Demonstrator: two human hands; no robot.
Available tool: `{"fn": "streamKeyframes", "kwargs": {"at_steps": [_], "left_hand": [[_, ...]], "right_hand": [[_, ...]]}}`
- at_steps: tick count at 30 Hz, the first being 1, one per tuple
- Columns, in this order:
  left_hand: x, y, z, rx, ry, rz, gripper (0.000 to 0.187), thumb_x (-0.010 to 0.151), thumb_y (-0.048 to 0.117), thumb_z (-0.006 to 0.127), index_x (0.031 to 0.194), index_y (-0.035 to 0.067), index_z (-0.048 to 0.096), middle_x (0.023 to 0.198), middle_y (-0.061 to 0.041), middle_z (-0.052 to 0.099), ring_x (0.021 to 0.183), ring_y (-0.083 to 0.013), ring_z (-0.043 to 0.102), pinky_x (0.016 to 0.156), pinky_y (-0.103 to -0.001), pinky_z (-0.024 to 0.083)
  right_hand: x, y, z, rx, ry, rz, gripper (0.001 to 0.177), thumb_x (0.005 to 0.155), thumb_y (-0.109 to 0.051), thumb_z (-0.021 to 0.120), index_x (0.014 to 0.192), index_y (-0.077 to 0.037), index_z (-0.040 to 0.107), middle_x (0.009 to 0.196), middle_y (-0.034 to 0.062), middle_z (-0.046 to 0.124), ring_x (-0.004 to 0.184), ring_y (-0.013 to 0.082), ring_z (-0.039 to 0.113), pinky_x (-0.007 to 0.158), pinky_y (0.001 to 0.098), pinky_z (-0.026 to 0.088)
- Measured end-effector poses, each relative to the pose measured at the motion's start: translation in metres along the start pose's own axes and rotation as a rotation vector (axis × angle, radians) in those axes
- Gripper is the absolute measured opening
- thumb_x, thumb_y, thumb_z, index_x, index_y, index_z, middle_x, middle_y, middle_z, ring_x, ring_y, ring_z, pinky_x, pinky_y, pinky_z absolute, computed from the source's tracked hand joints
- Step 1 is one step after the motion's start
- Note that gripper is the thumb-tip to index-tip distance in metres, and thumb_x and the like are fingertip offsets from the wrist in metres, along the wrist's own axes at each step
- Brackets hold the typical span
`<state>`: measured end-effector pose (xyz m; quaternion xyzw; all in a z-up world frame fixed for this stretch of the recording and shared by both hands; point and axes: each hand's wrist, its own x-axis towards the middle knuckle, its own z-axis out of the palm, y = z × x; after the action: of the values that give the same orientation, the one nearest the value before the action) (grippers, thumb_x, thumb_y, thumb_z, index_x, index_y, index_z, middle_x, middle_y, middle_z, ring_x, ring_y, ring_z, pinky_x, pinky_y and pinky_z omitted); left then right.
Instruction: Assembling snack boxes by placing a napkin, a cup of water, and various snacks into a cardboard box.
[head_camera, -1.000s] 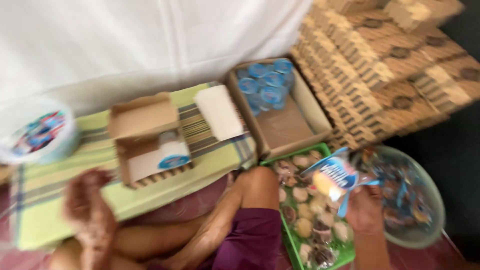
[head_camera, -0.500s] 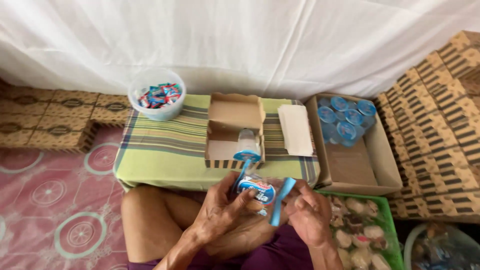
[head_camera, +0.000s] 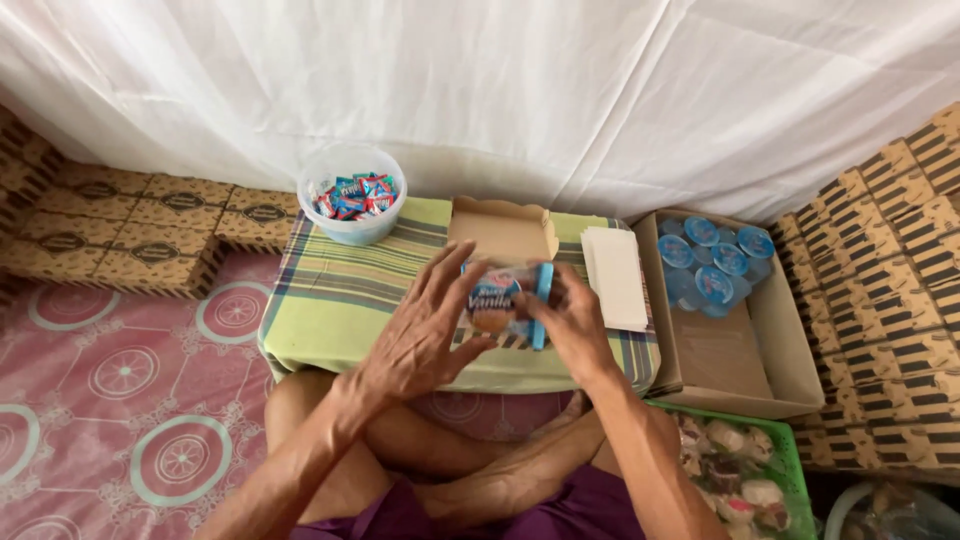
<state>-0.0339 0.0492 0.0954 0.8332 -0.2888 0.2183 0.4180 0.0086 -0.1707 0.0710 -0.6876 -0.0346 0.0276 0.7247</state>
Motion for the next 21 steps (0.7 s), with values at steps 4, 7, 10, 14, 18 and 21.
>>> {"fn": "streamKeyframes", "kwargs": {"at_steps": [4,7,10,14,18,21], "left_hand": [[0.025,-0.036,0.008,0.415,-0.209,0.122,0.09,0.075,0.027,0.088,0.152,0.014,0.044,0.151,-0.018,0.044,0.146,-0.0427,0.035,0.115,-0.057,0.033],[0.033,-0.069,0.022,0.552,-0.309,0.125,0.087,0.077,0.027,0.087,0.152,0.016,0.043,0.14,-0.015,0.055,0.136,-0.0367,0.049,0.113,-0.052,0.034],[0.038,-0.098,0.038,0.568,-0.37,0.113,0.076,0.088,0.033,0.077,0.152,0.015,0.041,0.135,-0.014,0.056,0.129,-0.0342,0.054,0.109,-0.05,0.036],[0.036,-0.12,0.056,0.627,-0.386,0.152,0.068,0.084,0.029,0.081,0.142,0.016,0.048,0.12,-0.011,0.061,0.116,-0.032,0.06,0.105,-0.049,0.039],[0.032,-0.119,0.057,0.618,-0.355,0.168,0.049,0.091,0.027,0.075,0.133,0.017,0.052,0.113,-0.012,0.063,0.109,-0.0328,0.062,0.104,-0.051,0.04],[0.027,-0.131,0.063,0.649,-0.378,0.156,0.053,0.088,0.026,0.076,0.135,0.018,0.053,0.112,-0.013,0.066,0.106,-0.0344,0.065,0.106,-0.057,0.039]], "right_hand": [[0.042,0.009,0.007,-0.051,-0.032,-0.066,0.056,0.08,-0.01,0.088,0.128,0.0,0.061,0.098,0.0169,0.075,0.07,0.0195,0.072,0.064,0.0349,0.064],[0.063,0.028,0.011,-0.07,-0.013,-0.037,0.048,0.081,-0.006,0.086,0.124,-0.001,0.063,0.092,0.0146,0.075,0.064,0.0174,0.07,0.06,0.0316,0.062],[0.072,0.037,0.01,-0.118,0.005,0.001,0.043,0.083,-0.006,0.083,0.122,-0.003,0.065,0.087,0.0147,0.075,0.061,0.0186,0.07,0.057,0.0327,0.061],[0.077,0.051,0.008,-0.38,-0.041,-0.008,0.046,0.089,-0.014,0.08,0.132,-0.011,0.064,0.105,0.0176,0.077,0.091,0.028,0.075,0.081,0.0449,0.06],[0.073,0.047,0.006,-0.561,-0.101,-0.06,0.053,0.094,-0.025,0.076,0.141,-0.015,0.055,0.11,0.0215,0.075,0.1,0.0355,0.074,0.085,0.051,0.057],[0.061,0.035,0.011,-0.751,-0.159,-0.179,0.063,0.095,-0.023,0.075,0.147,-0.004,0.045,0.106,0.0316,0.071,0.101,0.048,0.071,0.081,0.06,0.057]]}}
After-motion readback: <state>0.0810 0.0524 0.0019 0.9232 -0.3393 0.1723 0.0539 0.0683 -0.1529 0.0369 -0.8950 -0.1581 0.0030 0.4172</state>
